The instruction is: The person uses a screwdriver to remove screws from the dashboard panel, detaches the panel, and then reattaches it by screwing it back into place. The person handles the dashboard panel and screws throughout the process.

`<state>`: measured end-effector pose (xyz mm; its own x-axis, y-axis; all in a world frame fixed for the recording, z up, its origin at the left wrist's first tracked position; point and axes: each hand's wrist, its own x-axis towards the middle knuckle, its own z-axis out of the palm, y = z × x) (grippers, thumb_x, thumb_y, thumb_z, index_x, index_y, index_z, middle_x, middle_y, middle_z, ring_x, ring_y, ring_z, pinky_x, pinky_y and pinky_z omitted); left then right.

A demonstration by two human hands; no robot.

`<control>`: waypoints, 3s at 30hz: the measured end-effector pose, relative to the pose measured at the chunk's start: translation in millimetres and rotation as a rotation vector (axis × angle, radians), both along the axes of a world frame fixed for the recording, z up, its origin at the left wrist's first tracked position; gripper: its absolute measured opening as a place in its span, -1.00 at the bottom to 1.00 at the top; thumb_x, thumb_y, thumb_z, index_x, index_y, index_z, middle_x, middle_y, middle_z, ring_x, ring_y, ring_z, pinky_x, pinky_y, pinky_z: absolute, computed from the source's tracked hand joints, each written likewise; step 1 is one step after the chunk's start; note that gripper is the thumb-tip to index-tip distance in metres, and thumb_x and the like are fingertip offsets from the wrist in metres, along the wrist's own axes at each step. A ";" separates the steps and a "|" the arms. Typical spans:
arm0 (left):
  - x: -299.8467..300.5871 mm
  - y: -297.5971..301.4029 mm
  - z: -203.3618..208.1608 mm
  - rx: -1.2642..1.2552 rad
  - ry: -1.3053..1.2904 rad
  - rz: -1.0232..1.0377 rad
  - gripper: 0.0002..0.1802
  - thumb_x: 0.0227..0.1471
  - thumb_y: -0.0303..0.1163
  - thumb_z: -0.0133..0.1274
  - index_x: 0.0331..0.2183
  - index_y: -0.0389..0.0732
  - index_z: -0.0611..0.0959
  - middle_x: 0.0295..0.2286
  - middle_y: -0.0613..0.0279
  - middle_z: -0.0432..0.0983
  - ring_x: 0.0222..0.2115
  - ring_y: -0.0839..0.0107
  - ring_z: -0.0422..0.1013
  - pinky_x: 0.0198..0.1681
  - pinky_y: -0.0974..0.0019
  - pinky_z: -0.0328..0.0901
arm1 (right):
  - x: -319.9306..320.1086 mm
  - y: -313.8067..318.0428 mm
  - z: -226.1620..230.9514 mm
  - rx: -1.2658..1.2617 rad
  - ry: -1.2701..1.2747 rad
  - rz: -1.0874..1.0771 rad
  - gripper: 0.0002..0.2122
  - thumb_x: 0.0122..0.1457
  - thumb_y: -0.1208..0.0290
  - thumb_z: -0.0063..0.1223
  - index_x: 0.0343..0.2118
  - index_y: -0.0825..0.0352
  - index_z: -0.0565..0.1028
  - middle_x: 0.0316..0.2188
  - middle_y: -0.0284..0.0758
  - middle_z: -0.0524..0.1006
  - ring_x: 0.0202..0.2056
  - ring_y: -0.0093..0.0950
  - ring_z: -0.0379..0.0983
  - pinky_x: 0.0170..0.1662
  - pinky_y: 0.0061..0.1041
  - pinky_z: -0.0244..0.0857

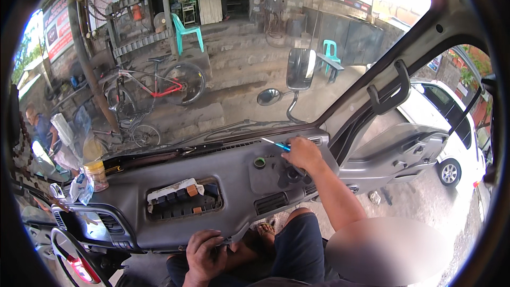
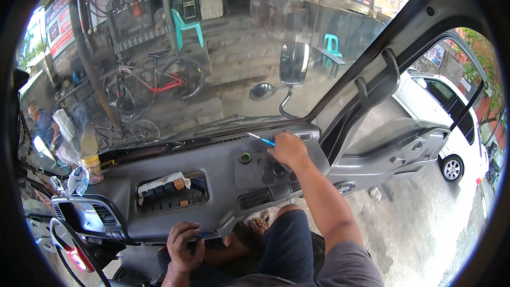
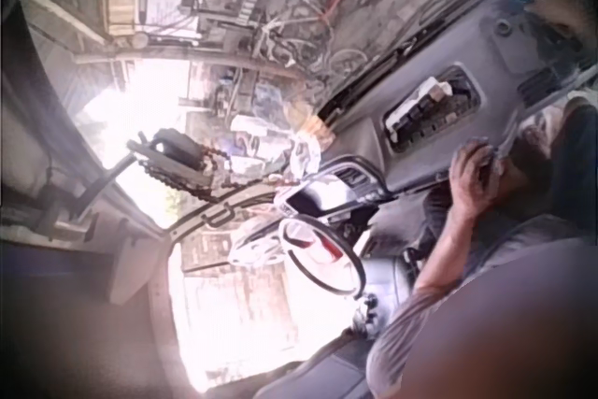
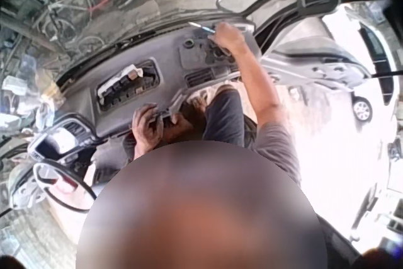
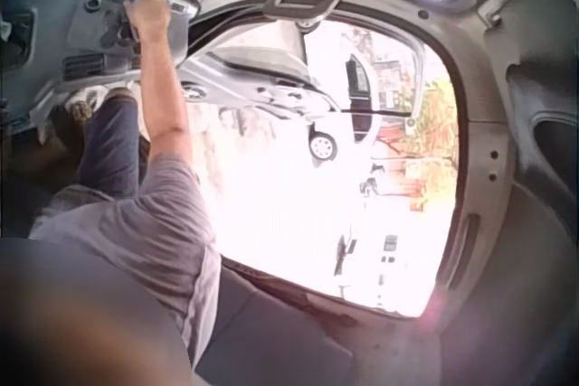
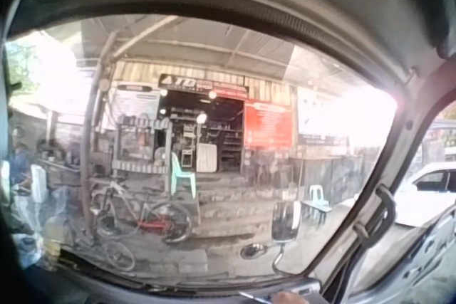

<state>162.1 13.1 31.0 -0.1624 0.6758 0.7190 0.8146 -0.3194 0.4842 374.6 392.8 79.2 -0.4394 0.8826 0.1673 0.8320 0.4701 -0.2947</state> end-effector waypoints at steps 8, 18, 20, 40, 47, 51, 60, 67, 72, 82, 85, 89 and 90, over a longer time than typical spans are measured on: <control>12.9 -30.2 -15.2 -0.075 -0.077 0.041 -0.62 -0.11 -0.60 0.35 -0.17 -0.22 0.69 -0.14 0.01 0.70 -0.12 -0.01 0.65 -0.01 0.02 0.52 | -43.0 10.3 7.8 -0.054 -0.325 0.308 -0.75 0.26 0.47 0.13 -0.08 0.22 0.76 0.01 -0.12 0.73 0.07 -0.05 0.67 0.15 -0.08 0.55; 2.1 -102.2 -37.5 -0.194 -0.231 0.282 -0.68 -0.04 -0.62 0.31 -0.16 -0.30 0.73 -0.15 -0.06 0.73 -0.11 -0.03 0.67 0.01 0.07 0.55 | -46.3 -10.8 30.8 0.092 -0.100 0.238 -0.81 0.23 0.38 0.27 -0.14 0.29 0.76 -0.16 -0.10 0.75 -0.09 -0.01 0.70 0.00 -0.07 0.56; 4.1 -94.7 -33.6 -0.168 -0.231 0.256 -0.66 -0.04 -0.62 0.33 -0.14 -0.30 0.74 -0.14 -0.07 0.73 -0.11 -0.04 0.68 0.02 0.07 0.55 | -36.1 -54.4 33.6 0.006 0.178 0.139 -0.78 0.23 0.30 0.31 -0.16 0.31 0.76 -0.29 -0.10 0.76 -0.20 -0.01 0.71 -0.07 -0.09 0.56; -60.4 43.2 -35.5 -0.264 -0.936 0.004 -0.74 0.46 -0.45 0.15 0.01 -0.46 0.70 -0.25 0.18 0.72 -0.25 0.49 0.61 -0.07 0.34 0.54 | -33.6 -200.0 -23.1 -0.303 0.485 0.795 -0.48 0.38 0.34 0.29 0.34 0.34 0.44 -0.30 -0.12 0.69 -0.32 -0.22 0.68 -0.14 -0.27 0.56; -76.4 45.3 -39.9 -0.313 -1.202 -0.132 -0.75 0.43 -0.51 0.17 0.04 -0.43 0.70 -0.13 0.09 0.71 -0.19 0.36 0.65 -0.03 0.25 0.59 | -21.5 -164.5 -12.5 -0.200 0.312 0.763 -0.63 0.30 0.24 0.36 0.13 0.19 0.69 -0.15 -0.22 0.75 -0.20 -0.13 0.69 -0.12 -0.19 0.57; -77.5 42.8 -42.6 -0.332 -1.201 -0.139 -0.76 0.41 -0.55 0.18 0.04 -0.44 0.73 -0.12 0.09 0.72 -0.18 0.36 0.67 0.00 0.26 0.61 | -23.9 -157.1 -12.6 -0.183 0.261 0.774 -0.64 0.26 0.26 0.38 0.10 0.20 0.72 -0.16 -0.22 0.75 -0.21 -0.14 0.68 -0.13 -0.21 0.56; -76.9 42.5 -42.4 -0.319 -1.179 -0.185 -0.77 0.39 -0.57 0.20 0.02 -0.44 0.74 -0.19 0.09 0.72 -0.19 0.36 0.62 -0.01 0.24 0.56 | -21.0 -151.9 -3.4 -0.181 0.333 0.773 -0.64 0.24 0.27 0.39 0.09 0.19 0.73 -0.28 -0.23 0.70 -0.24 -0.12 0.66 -0.16 -0.18 0.54; -76.4 40.2 -31.9 -0.509 -1.015 -0.123 -0.75 0.39 -0.54 0.22 0.03 -0.45 0.74 -0.22 0.15 0.72 -0.21 0.43 0.62 0.00 0.33 0.53 | -25.1 -156.9 8.5 -0.107 0.199 0.782 -0.67 0.20 0.30 0.43 0.03 0.20 0.75 -0.20 -0.25 0.71 -0.20 -0.15 0.66 -0.13 -0.24 0.56; -76.5 50.2 -22.3 -0.456 -0.915 -0.108 -0.76 0.40 -0.53 0.21 0.03 -0.42 0.75 -0.22 0.19 0.73 -0.19 0.47 0.62 -0.01 0.35 0.52 | -31.8 -151.0 19.2 0.029 0.498 0.681 -0.66 0.06 0.49 0.56 -0.08 0.29 0.73 -0.08 -0.19 0.66 -0.11 -0.25 0.70 -0.04 -0.28 0.59; -75.1 101.0 -7.1 -0.604 -0.351 -0.025 -0.74 0.28 -0.55 0.21 0.00 -0.30 0.76 -0.13 -0.09 0.74 -0.10 0.00 0.67 0.02 0.13 0.51 | -70.0 -135.1 28.5 -0.056 0.663 0.618 -0.53 0.05 0.48 0.60 0.01 0.37 0.58 -0.15 -0.22 0.67 -0.15 -0.30 0.70 -0.05 -0.37 0.54; -77.2 106.0 -4.3 -0.603 -0.173 -0.052 -0.72 0.25 -0.56 0.20 0.00 -0.33 0.75 -0.12 -0.12 0.72 -0.05 -0.06 0.64 0.07 0.06 0.49 | -81.8 -131.0 35.6 -0.014 0.608 0.682 -0.54 0.07 0.43 0.59 -0.01 0.34 0.57 -0.20 -0.16 0.66 -0.20 -0.11 0.67 -0.11 -0.26 0.53; -80.4 105.4 -4.2 -0.709 -0.149 -0.092 -0.50 0.14 -0.62 0.07 0.14 -0.35 0.68 -0.03 -0.22 0.69 0.04 -0.19 0.58 0.21 -0.04 0.44 | -99.7 -124.3 39.1 -0.088 0.541 0.740 -0.57 0.09 0.44 0.55 -0.02 0.33 0.55 -0.18 -0.12 0.65 -0.18 -0.02 0.67 -0.13 -0.16 0.53; -81.4 105.5 -4.9 -0.705 -0.132 -0.107 -0.44 0.12 -0.64 0.04 0.17 -0.37 0.65 -0.01 -0.25 0.67 0.05 -0.21 0.57 0.23 -0.05 0.43 | -102.8 -122.6 39.1 -0.111 0.531 0.760 -0.59 0.12 0.46 0.51 -0.01 0.34 0.53 -0.16 -0.09 0.65 -0.15 0.01 0.66 -0.12 -0.13 0.53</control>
<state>80.7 118.6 26.2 -0.1250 0.9885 0.0851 0.7166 0.0307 0.6968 271.8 270.2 118.3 -0.7956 0.4126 0.4436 0.0564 0.7795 -0.6238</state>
